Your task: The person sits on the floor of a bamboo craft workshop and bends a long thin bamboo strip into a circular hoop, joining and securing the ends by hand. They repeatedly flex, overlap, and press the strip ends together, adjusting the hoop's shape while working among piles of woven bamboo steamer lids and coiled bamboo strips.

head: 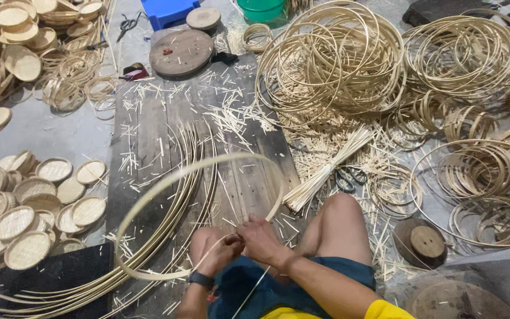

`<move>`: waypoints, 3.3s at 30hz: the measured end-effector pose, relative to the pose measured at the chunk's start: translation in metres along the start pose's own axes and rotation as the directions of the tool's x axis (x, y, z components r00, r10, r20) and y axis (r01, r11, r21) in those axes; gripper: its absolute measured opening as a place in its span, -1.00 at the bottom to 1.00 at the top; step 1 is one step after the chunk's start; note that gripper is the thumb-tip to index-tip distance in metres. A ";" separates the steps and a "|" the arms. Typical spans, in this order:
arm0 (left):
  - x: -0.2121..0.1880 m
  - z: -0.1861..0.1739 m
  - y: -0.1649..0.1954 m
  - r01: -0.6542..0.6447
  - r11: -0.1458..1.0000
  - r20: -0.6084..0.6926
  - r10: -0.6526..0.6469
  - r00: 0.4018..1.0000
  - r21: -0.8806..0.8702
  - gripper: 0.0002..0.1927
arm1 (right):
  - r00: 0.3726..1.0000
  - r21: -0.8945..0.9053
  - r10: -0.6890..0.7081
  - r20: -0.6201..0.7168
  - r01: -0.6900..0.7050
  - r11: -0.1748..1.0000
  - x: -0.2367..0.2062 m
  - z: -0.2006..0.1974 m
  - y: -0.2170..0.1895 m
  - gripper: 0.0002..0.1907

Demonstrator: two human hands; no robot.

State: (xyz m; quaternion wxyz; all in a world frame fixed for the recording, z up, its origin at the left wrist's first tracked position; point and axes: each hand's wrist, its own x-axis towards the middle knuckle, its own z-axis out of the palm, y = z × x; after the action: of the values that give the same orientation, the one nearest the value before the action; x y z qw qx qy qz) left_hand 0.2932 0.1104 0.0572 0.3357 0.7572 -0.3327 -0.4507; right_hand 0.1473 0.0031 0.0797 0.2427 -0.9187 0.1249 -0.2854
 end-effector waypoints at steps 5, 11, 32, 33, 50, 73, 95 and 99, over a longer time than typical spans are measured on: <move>-0.005 0.025 0.013 -0.399 0.889 -0.125 0.432 0.893 0.227 -0.88 | 0.982 -0.202 0.171 0.079 -0.153 0.967 0.010 -0.005 0.013 -0.73; -0.022 0.044 0.031 -0.218 0.914 -0.254 0.313 0.915 0.342 -0.80 | 0.783 -0.218 0.520 0.341 -0.472 0.854 0.032 -0.014 0.021 -0.74; 0.030 0.035 0.045 -0.272 0.654 -0.164 0.223 0.961 -0.706 -0.81 | 0.891 0.743 0.387 0.239 -0.424 0.518 -0.016 -0.061 0.027 -0.83; 0.033 0.040 0.045 -0.294 0.635 -0.177 0.242 0.954 -0.715 -0.81 | 0.892 0.678 0.426 0.154 -0.409 0.611 -0.013 -0.060 0.022 -0.86; 0.047 0.055 0.047 -0.120 0.338 -0.082 0.123 0.989 -0.934 -0.88 | 0.874 0.072 0.269 -0.404 -0.263 0.962 0.005 -0.043 -0.003 -0.86; 0.027 0.038 0.036 0.204 0.321 0.253 0.118 0.960 -0.925 -0.76 | 0.735 0.657 0.608 0.300 -0.621 0.427 0.007 -0.051 0.036 -0.73; 0.017 0.068 0.029 0.230 0.385 0.323 0.198 0.926 -0.894 -0.59 | 0.566 0.883 0.811 0.147 -0.444 0.149 0.027 -0.005 0.071 -0.78; 0.000 0.054 0.054 0.164 0.512 0.231 0.068 0.971 -0.843 -0.62 | 0.657 0.966 0.709 0.254 -0.203 -0.158 0.024 -0.025 0.072 -0.89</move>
State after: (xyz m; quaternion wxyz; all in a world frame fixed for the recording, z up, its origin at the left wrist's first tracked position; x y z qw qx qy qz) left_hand 0.2332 0.0696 0.0812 0.6109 0.4429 -0.0827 -0.6510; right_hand 0.1453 -0.0763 0.0713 0.8439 -0.3078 0.2712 -0.3457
